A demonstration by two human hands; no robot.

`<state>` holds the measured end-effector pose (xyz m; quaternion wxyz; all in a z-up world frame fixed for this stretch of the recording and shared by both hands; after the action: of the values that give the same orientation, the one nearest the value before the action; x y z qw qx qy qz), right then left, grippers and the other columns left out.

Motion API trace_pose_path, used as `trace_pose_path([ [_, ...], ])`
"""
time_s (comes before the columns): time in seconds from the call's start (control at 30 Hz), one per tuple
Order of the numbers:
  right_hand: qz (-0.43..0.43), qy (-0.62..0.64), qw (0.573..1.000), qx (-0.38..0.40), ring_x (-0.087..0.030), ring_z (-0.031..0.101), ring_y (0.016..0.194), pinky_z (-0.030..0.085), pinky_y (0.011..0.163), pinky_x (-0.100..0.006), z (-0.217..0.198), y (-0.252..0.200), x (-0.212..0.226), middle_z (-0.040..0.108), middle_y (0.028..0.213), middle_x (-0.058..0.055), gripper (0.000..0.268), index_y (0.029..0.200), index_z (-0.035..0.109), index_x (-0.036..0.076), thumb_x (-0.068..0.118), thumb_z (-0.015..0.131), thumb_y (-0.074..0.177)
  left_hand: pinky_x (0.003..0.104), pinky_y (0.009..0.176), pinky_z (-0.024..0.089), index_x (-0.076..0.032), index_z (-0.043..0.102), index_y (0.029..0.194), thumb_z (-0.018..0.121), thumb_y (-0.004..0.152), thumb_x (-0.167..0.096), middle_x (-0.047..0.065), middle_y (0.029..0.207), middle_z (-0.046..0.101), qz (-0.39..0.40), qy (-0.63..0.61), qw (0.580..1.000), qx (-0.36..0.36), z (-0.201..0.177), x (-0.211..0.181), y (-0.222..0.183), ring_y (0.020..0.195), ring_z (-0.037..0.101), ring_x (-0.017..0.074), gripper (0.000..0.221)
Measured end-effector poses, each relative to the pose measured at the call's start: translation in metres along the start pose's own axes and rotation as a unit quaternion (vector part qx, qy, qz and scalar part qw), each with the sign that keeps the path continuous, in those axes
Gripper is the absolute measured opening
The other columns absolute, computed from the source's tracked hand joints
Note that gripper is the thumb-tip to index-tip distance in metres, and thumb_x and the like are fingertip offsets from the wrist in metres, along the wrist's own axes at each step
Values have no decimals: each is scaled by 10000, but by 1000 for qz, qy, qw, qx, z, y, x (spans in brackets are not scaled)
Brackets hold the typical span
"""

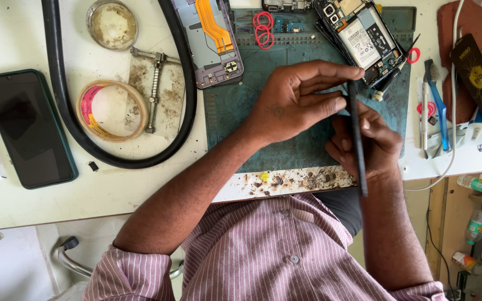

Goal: The person assembles a mobile phone by placing internal components, snapping the back cover into place, and pressing the edges by hand. They then insert a SIM tray and plug in a charging cable to verify the device status.

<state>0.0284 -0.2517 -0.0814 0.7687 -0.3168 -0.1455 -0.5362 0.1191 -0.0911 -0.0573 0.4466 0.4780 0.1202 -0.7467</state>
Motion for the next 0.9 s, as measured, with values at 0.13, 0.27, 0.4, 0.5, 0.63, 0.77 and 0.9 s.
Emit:
trace_pose_path([
  [0.13,26,59,996,54,-179,502,431,443,465,-309,-4,-4,0,579,719,-159,326,1200,604,-59,213,617,1020,380,1184,597,-12,633,1409,717,1036,61,139,1377,679,-7,14,1000,-1,5,-1,-3,1282,684,214,389],
  [0.27,29,83,993,77,-196,491,455,446,453,-313,-4,-4,-2,561,707,-173,289,1119,615,-54,219,587,1030,385,1190,617,-19,640,1410,721,1025,67,138,1386,676,-8,25,1000,-4,6,-3,-2,1281,685,211,403],
  [0.4,33,88,994,61,-204,490,450,445,449,-316,-5,-4,-2,567,739,-178,284,1154,618,-38,212,582,1024,385,1188,614,-16,639,1410,724,1019,69,139,1389,674,-10,29,1000,-5,7,-3,-2,1282,683,209,409],
  [0.5,32,83,994,65,-204,491,462,446,464,-319,-6,-4,-1,568,712,-178,267,1109,617,-43,213,580,1039,385,1187,615,-16,636,1410,717,1019,72,139,1388,673,-11,25,1000,-7,7,-3,-2,1276,686,210,409],
  [0.63,30,73,995,59,-198,499,438,444,479,-326,-5,-4,-1,566,716,-175,259,1106,613,-34,217,590,1042,388,1185,615,-9,636,1409,703,1029,74,145,1384,675,-12,26,1000,-10,6,-4,-2,1279,685,216,395],
  [0.77,32,58,998,19,-192,500,479,434,474,-316,-4,-5,-2,560,751,-157,382,1259,599,-6,221,645,955,392,1168,630,-9,658,1382,703,1031,45,157,1408,681,-9,40,999,-24,5,-7,-2,1295,703,237,358],
  [0.9,13,29,999,15,-203,505,568,439,542,-344,0,-1,-3,580,731,-136,363,1210,559,-21,216,706,978,379,1135,647,-18,664,1372,707,1045,-4,169,1414,690,-21,51,998,-40,2,-10,-3,1286,718,246,331],
])
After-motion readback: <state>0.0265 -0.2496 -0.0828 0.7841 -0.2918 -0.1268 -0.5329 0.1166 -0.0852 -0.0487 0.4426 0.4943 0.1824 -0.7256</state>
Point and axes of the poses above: each hand's wrist, its own y-axis towards the middle knuckle, its own z-axis out of the palm, x = y × z, the point moved 6 cm from there along y, towards the middle knuckle
